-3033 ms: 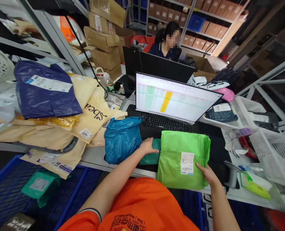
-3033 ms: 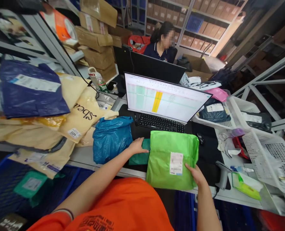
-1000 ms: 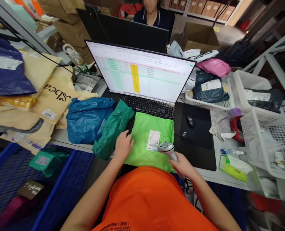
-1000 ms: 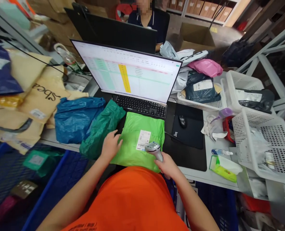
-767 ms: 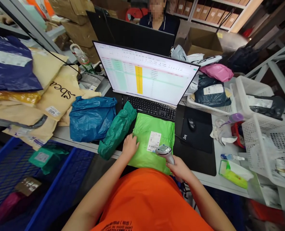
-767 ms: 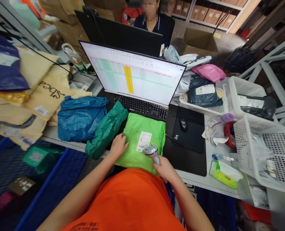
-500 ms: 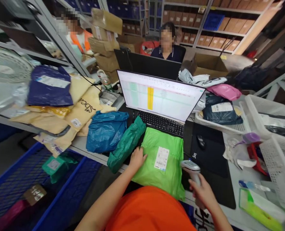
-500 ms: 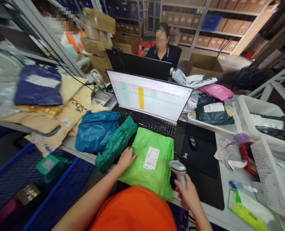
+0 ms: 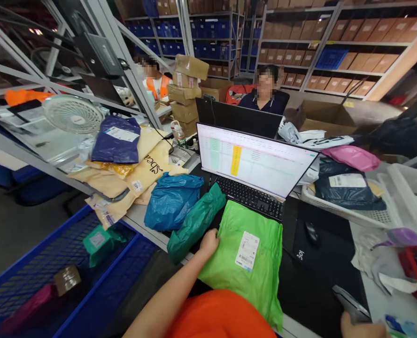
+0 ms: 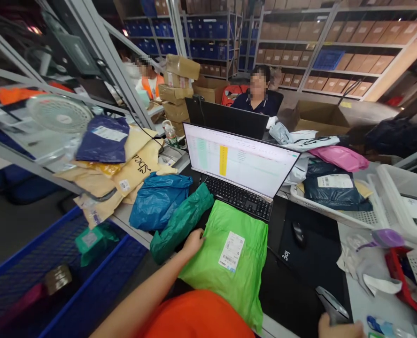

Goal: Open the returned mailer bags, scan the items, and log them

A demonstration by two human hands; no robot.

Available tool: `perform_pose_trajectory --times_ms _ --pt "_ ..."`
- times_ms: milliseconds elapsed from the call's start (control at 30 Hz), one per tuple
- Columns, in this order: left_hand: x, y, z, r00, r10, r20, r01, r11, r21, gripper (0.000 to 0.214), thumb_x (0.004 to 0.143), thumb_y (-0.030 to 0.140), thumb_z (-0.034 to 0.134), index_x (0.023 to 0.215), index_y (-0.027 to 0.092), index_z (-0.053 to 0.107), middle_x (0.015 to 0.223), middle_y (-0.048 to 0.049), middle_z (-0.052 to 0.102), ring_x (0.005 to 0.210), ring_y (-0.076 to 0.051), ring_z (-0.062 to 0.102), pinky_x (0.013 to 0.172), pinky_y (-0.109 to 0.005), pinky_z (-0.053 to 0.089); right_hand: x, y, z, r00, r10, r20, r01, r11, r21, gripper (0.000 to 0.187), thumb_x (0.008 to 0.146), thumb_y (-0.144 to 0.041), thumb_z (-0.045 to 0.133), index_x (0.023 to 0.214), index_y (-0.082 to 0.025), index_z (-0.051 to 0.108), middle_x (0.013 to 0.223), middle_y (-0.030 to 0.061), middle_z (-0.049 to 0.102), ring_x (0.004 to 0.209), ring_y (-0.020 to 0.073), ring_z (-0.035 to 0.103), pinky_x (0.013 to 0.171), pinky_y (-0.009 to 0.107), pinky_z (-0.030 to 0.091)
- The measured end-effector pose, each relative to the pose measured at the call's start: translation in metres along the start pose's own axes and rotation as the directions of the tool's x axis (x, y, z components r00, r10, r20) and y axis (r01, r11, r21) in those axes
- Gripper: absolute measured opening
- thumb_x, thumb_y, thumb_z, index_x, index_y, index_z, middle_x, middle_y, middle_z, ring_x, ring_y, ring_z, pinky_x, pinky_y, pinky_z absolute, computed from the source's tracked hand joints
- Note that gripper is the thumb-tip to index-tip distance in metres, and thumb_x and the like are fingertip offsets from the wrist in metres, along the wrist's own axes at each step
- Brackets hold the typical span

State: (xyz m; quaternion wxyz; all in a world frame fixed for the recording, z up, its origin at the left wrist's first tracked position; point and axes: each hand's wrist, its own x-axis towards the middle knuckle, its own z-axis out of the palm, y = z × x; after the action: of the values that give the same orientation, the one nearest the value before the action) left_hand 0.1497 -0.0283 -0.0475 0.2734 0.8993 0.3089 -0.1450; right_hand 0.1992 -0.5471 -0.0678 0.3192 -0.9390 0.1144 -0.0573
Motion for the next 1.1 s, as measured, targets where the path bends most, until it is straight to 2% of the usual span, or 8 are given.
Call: perform_pose_trajectory --times_ms 33,67,167,233,367,533,933,1100 --pt "0.0 0.0 0.002 1.0 -0.009 0.0 0.009 1.0 0.008 0.022 0.093 0.023 0.056 0.109 0.014 0.068 0.115 -0.0142 0.071 0.112 -0.027 0.065 0.093 -0.032 0.045 0.001 -0.02 0.003 0.979 -0.008 -0.204 -0.003 0.999 -0.052 0.085 0.082 -0.062 0.044 0.16 -0.051 0.011 0.136 0.02 0.058 0.117 0.0509 0.06 0.088 0.078 0.047" --pt "0.0 0.0 0.004 1.0 -0.019 -0.003 0.019 1.0 0.02 0.027 0.094 0.026 0.055 0.114 0.012 0.066 0.12 -0.0173 0.069 0.117 -0.028 0.063 0.096 -0.033 0.044 0.007 -0.042 0.007 0.957 -0.078 -0.28 0.042 0.991 -0.131 0.087 0.083 -0.059 0.045 0.163 -0.04 0.015 0.141 0.0225 0.053 0.129 0.0499 0.053 0.1 0.075 0.044" --pt "0.001 0.001 0.009 0.999 -0.043 -0.003 0.043 0.998 0.043 0.043 0.092 0.032 0.058 0.127 0.007 0.059 0.135 -0.0243 0.061 0.13 -0.032 0.056 0.105 -0.036 0.041 0.053 -0.095 0.03 0.945 -0.282 -0.168 0.257 0.954 -0.156 0.08 0.088 -0.05 0.043 0.155 -0.009 0.036 0.14 0.029 0.052 0.139 0.0455 0.045 0.115 0.063 0.038" --pt "0.002 0.003 0.011 0.998 -0.063 0.014 0.062 0.998 0.032 0.049 0.09 0.034 0.06 0.13 0.005 0.057 0.134 -0.025 0.062 0.129 -0.032 0.058 0.105 -0.035 0.042 0.093 -0.111 0.051 0.942 -0.312 -0.122 0.3 0.948 -0.106 0.08 0.088 -0.052 0.044 0.152 -0.002 0.038 0.144 0.0312 0.048 0.136 0.0443 0.047 0.113 0.061 0.039" --pt "0.001 0.007 0.01 0.993 -0.119 0.009 0.119 0.992 -0.042 0.049 0.084 0.031 0.065 0.128 0.009 0.061 0.128 -0.0203 0.069 0.124 -0.03 0.063 0.102 -0.034 0.046 0.15 -0.108 0.097 0.961 -0.276 0.009 0.275 0.951 -0.14 0.08 0.087 -0.06 0.044 0.148 -0.008 0.046 0.147 0.0299 0.043 0.127 0.0456 0.054 0.101 0.058 0.047" --pt "-0.008 0.008 0.01 0.985 -0.16 -0.067 0.149 0.978 -0.144 0.05 0.078 0.028 0.066 0.127 0.017 0.065 0.132 -0.0132 0.069 0.13 -0.03 0.06 0.107 -0.034 0.045 0.172 -0.087 0.133 0.925 -0.379 0.024 0.372 0.891 -0.261 0.073 0.089 -0.058 0.034 0.142 -0.013 0.057 0.146 0.0235 0.05 0.119 0.0453 0.059 0.097 0.058 0.05" --pt "-0.02 -0.002 0.025 0.991 -0.123 -0.06 0.114 0.983 -0.144 0.038 0.095 0.03 0.041 0.117 0.014 0.068 0.129 -0.0152 0.069 0.128 -0.026 0.06 0.112 -0.034 0.04 0.179 -0.076 0.143 0.869 -0.494 -0.013 0.459 0.816 -0.353 0.06 0.098 -0.048 0.033 0.139 -0.014 0.06 0.144 0.0205 0.054 0.118 0.0367 0.06 0.095 0.05 0.052" --pt "-0.023 -0.006 0.024 0.989 -0.134 -0.06 0.126 0.985 -0.121 0.046 0.09 0.031 0.051 0.131 0.01 0.058 0.133 -0.0175 0.066 0.128 -0.026 0.06 0.109 -0.034 0.042 0.18 -0.074 0.144 0.858 -0.513 -0.022 0.463 0.79 -0.402 0.055 0.1 -0.046 0.034 0.135 -0.016 0.063 0.142 0.0184 0.055 0.115 0.0337 0.061 0.092 0.045 0.052"
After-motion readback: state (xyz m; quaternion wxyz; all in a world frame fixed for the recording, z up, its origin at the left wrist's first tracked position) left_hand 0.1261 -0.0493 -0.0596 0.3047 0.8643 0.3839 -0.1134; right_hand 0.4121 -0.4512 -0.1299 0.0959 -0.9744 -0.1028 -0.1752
